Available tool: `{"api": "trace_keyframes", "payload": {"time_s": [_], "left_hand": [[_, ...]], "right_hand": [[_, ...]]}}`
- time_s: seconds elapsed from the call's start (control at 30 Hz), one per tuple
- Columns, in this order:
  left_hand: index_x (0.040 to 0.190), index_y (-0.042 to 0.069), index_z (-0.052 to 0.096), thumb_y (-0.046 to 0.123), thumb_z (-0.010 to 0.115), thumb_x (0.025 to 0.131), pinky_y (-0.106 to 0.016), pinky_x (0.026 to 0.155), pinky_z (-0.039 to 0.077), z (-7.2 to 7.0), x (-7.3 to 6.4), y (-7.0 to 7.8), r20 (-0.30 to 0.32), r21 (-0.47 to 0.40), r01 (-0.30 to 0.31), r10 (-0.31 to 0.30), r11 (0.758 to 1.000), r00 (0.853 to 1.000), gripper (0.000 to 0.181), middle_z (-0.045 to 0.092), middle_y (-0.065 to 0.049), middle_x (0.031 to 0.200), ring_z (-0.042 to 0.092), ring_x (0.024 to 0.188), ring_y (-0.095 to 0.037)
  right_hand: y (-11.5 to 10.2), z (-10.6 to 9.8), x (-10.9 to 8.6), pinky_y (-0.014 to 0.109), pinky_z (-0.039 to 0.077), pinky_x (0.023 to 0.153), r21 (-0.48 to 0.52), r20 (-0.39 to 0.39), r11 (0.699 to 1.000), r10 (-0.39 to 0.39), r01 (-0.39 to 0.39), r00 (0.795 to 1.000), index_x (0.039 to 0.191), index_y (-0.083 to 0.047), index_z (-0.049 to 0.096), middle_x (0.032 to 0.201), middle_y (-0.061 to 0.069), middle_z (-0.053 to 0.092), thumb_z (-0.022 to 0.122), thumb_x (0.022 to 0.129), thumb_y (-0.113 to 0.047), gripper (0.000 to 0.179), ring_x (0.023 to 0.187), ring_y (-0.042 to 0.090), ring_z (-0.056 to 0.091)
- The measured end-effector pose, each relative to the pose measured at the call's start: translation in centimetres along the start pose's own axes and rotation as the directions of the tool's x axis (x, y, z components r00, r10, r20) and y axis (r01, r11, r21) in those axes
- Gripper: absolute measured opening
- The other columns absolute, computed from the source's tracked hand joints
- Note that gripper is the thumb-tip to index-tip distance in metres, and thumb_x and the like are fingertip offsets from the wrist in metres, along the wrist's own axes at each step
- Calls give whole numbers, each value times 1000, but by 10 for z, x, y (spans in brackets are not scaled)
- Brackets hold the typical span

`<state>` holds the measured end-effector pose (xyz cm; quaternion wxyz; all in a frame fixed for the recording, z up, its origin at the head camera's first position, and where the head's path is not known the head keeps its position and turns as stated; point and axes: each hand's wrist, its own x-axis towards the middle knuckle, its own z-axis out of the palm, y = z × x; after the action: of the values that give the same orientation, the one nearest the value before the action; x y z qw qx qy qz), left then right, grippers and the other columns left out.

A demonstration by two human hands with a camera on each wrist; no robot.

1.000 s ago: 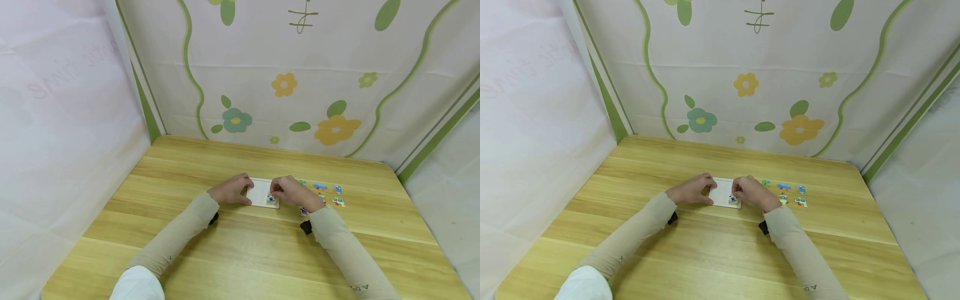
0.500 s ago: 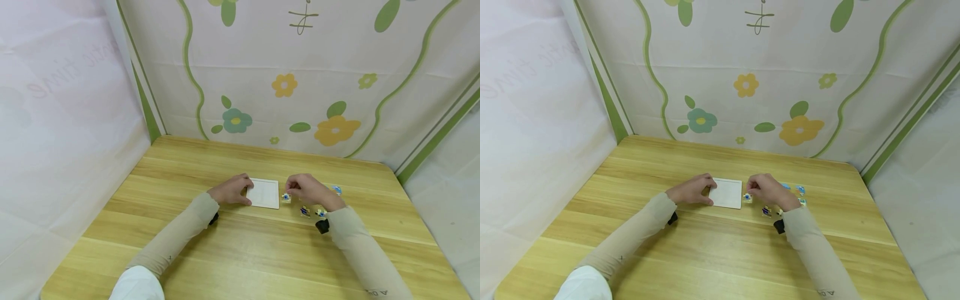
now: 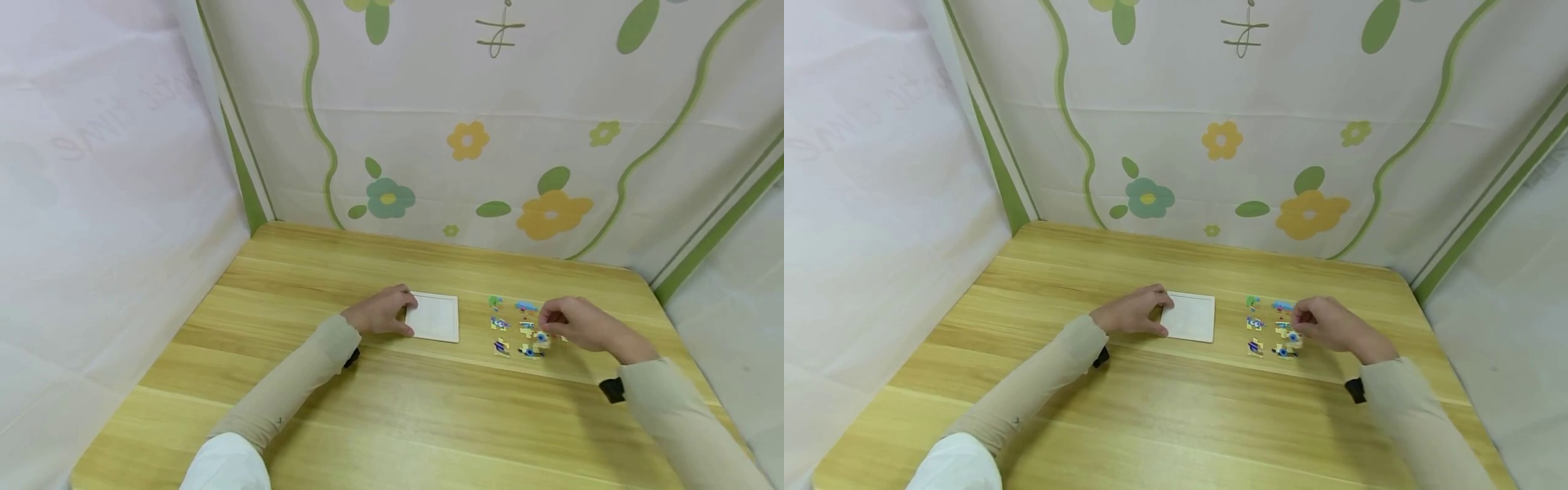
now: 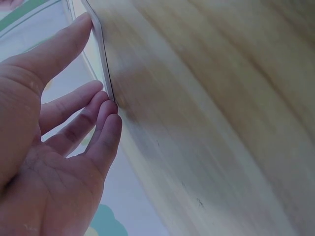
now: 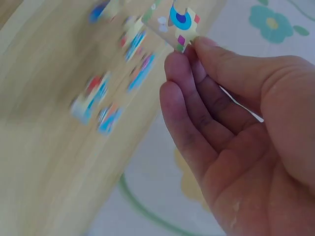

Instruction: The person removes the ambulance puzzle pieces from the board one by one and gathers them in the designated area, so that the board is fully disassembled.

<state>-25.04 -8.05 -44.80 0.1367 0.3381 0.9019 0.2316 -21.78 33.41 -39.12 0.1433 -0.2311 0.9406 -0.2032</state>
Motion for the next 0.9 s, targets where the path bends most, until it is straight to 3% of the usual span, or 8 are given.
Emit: {"api": "trace_keyframes", "payload": {"time_s": [0.2,0.4,0.6,0.9], "left_hand": [[139,0,63,27,84,93,-38,110,49,-1,0,-1,2,7,5,-5,1000,1000,57,59,-12,138,55,123,-24],[139,1,63,29,83,94,-38,110,49,0,0,-2,7,13,4,-4,1000,1000,57,59,-12,140,55,125,-25],[140,0,62,28,83,93,-38,111,49,-1,-1,-3,7,2,2,-2,1000,1000,58,58,-12,140,55,128,-26],[139,1,63,28,84,93,-37,111,50,0,2,-5,3,12,-6,6,1000,1000,57,59,-11,140,56,128,-25]], "right_hand": [[21,-8,-17,26,43,65,-6,48,1000,17,-17,999,89,-13,66,85,-1,65,66,103,-7,16,72,5,52],[42,0,-24,25,45,65,16,88,999,50,-52,995,90,-12,68,89,-2,68,66,103,-6,14,75,8,54],[50,12,-24,24,44,65,49,46,997,64,-66,997,89,-11,68,87,0,67,64,103,-4,16,75,7,54],[54,22,-24,23,50,67,3,-15,998,55,-55,998,94,-10,73,91,-2,71,67,102,-5,12,78,4,59]]}}
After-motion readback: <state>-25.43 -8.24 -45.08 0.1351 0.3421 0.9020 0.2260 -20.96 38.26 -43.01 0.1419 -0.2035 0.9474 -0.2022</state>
